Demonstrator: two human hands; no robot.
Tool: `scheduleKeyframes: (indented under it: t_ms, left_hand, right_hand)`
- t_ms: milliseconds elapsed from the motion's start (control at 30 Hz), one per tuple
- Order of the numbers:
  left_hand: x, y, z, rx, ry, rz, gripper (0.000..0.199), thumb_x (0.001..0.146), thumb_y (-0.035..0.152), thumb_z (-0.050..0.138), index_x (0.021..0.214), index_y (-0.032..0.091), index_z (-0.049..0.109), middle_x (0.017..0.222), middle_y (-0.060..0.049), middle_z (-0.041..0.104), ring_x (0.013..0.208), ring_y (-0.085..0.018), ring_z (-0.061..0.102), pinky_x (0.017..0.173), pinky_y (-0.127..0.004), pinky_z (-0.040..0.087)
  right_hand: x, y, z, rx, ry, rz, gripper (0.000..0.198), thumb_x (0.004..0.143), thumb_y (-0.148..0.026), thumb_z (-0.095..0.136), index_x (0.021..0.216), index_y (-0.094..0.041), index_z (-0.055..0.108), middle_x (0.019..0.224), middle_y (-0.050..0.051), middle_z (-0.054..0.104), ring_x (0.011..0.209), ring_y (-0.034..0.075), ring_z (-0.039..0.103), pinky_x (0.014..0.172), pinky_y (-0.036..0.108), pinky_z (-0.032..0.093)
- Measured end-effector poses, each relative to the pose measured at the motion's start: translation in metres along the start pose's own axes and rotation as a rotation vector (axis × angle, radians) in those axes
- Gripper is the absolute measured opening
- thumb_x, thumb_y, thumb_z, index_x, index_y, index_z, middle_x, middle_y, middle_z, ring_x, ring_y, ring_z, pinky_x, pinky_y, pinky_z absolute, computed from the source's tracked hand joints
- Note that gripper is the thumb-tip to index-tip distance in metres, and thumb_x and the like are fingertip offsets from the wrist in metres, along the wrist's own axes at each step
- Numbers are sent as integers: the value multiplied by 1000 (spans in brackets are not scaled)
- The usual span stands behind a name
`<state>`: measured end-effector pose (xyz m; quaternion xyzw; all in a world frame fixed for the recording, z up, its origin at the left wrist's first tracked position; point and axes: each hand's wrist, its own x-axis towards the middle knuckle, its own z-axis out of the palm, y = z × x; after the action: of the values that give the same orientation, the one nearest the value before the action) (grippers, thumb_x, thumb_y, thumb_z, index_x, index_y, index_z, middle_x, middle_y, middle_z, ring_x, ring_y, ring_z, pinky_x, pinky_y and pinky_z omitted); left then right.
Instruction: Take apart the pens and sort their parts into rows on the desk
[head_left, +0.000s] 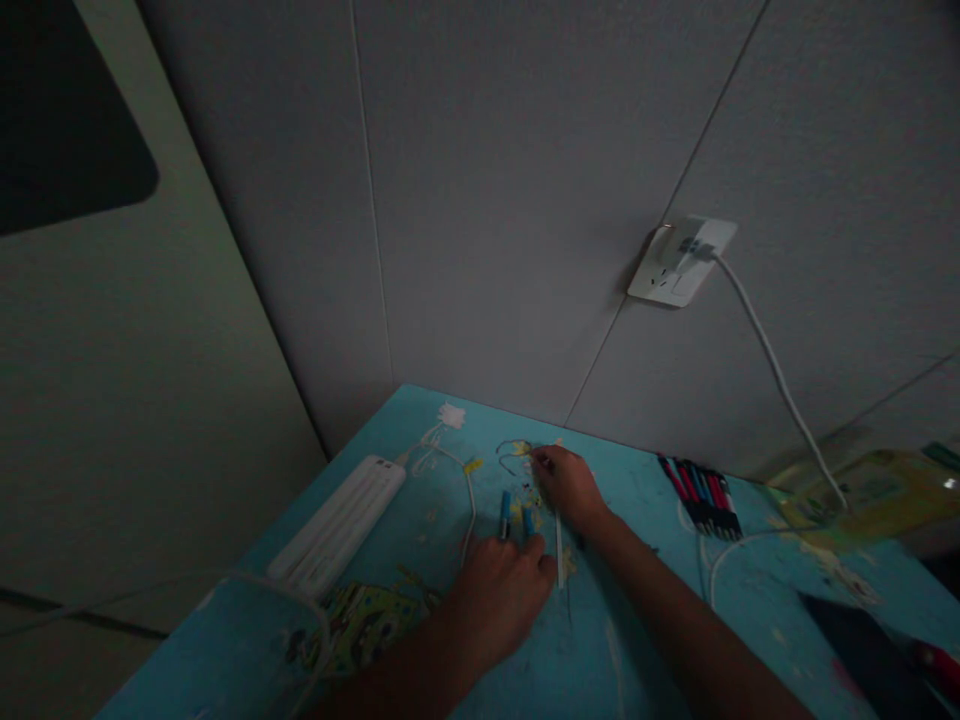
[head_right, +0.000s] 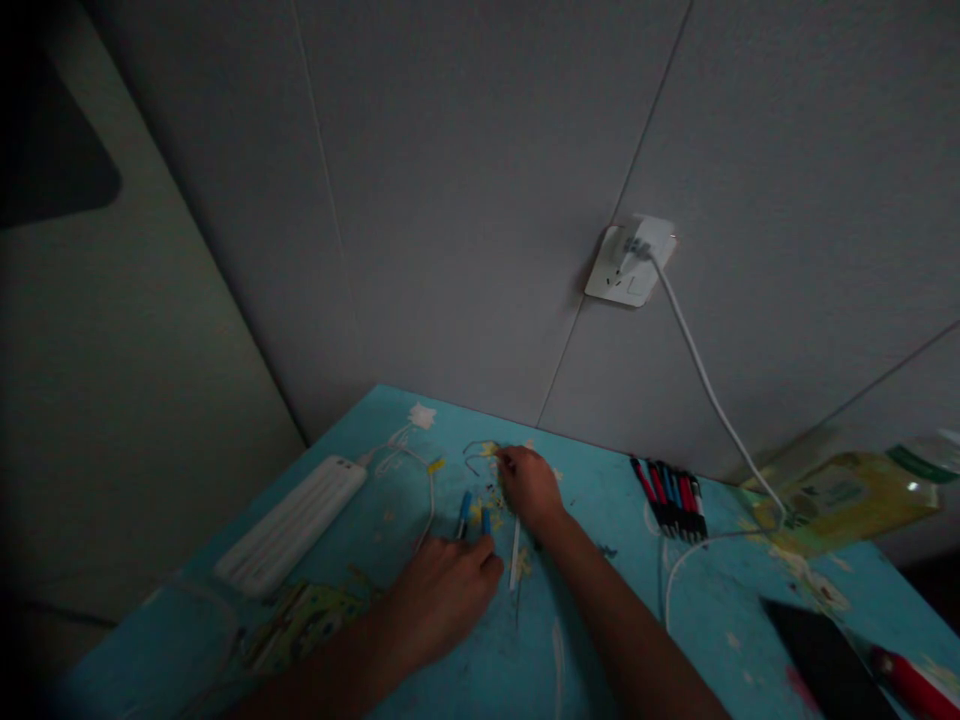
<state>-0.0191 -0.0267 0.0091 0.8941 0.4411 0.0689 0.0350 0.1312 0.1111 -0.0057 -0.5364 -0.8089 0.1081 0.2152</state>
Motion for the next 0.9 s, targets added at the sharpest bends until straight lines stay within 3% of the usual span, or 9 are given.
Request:
scheduleKeyframes:
  t_ms: [133,233,333,500,667,900]
  left_hand:
    - [0,-1,0,-4,0,-12,21,90,10,47,98,16,65,95,-12,65,75,-24,67,65,-37,51]
    - [0,-3,0,4,-13,-37,21,90,9,48,99,17,64,99,-13,65,77,-24,68,66,-36,52]
    - [0,-7,2,17,-29,-53,24,90,7,47,102,17,65,109,-14,63,78,-22,68,69,-36,52]
    - [2,-5,10,33,-9,-65,23,91,9,45,101,17,64,114,-14,61,79,-23,68,70,-38,53]
    - [4,-4,5,35,-7,-60,23,91,9,43,97,17,64,103,-11,64,76,-24,69,67,-38,54]
    - [3,-6,-7,57,-23,-51,22,88,8,45,93,16,65,95,-9,65,74,-24,69,65,-37,54]
  right_hand:
    - [-8,0,-6,-69,-20,7,31,94,-22,50,122,-20,66,109,7,72,97,18,67,87,26,47]
    - [-21,15,-26,-168,-18,63,37,96,-22,49,131,-24,60,125,7,65,107,17,64,93,25,44]
    - [-44,46,-57,-309,-7,210,36,98,-21,41,128,-24,62,129,9,61,110,20,63,95,28,43]
    - [-76,105,-98,-514,-14,533,33,95,-16,43,119,-11,65,122,21,60,106,29,64,88,39,47]
    - [-85,131,-98,-566,-82,694,29,99,-20,41,109,-12,67,113,20,64,100,27,66,84,39,50]
    - [-83,146,-94,-582,-134,788,32,96,-34,59,123,-18,58,124,9,60,103,22,63,87,42,55]
